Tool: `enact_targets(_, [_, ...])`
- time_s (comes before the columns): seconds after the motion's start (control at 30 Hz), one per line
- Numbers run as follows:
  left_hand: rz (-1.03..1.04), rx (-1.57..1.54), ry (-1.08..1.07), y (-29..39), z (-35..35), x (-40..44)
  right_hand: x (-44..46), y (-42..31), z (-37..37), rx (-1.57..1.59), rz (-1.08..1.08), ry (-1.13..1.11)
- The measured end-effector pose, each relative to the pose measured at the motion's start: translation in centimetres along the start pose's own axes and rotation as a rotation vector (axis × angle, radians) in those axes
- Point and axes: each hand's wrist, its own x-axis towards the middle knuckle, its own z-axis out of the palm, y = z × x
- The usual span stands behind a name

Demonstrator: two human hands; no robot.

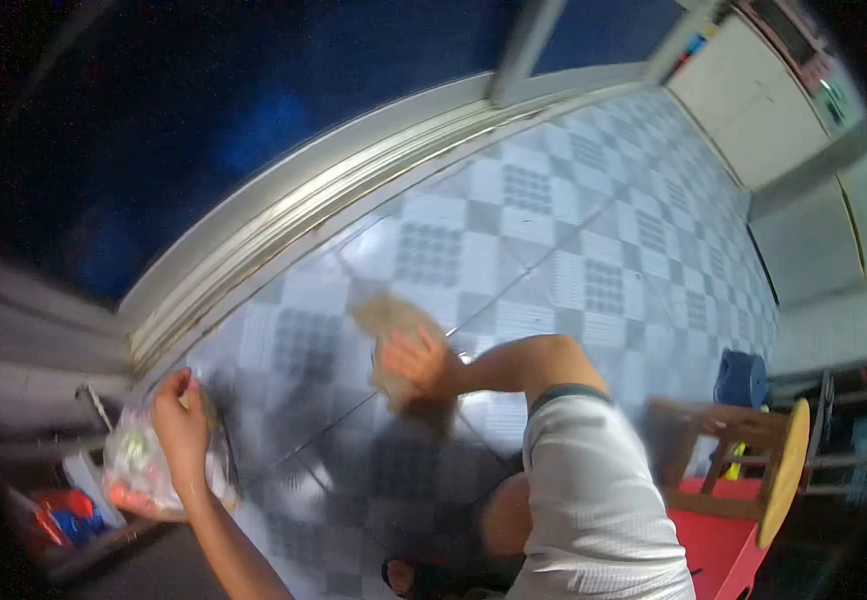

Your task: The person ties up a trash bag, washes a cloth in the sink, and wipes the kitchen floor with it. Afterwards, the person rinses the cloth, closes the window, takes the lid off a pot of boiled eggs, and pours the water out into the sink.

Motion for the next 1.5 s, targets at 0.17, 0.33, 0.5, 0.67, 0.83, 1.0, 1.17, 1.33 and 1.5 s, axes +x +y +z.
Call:
enact_targets(0.17, [0.236,0.023,-0.152,11.0,3.0,-0.3,-4.8,-4.6,3.3,0.302,-0.446,0.052])
enact_targets(0.33, [0.337,0.092,-0.353,16.0,7.4,-1.3,1.8,-0.7,3.3,0.357,-0.587,0.240])
enact_targets(0.5, [0.258,0.177,-0.453,18.7,10.9,-1.5,3.9,13.8,1.6,0.156,-0.041,0.456])
enact_targets(0.67, [0.144,0.124,-0.554,18.8,14.6,-3.0,-2.0,31.3,-3.5,-0.052,0.510,0.408])
enact_targets(0.83, [0.140,0.185,-0.601,20.1,17.2,-5.0,-17.4,42.7,-8.3,-0.224,1.195,0.279])
enact_targets(1.0, [0.094,0.129,-0.709,24.2,18.9,-6.9,-32.0,39.8,-9.8,-0.264,1.557,0.358])
enact_targets(1.17, [0.100,-0.060,-0.737,27.1,22.9,-9.0,-30.6,24.8,-7.9,-0.093,1.551,0.366])
enact_targets(1.33, [0.157,-0.114,-0.804,33.1,27.8,-10.6,-26.8,9.2,-5.2,0.303,0.935,0.232])
enact_targets(1.5, [0.256,-0.020,-0.789,35.8,27.5,-10.4,-36.9,8.7,-3.6,0.189,1.726,0.387])
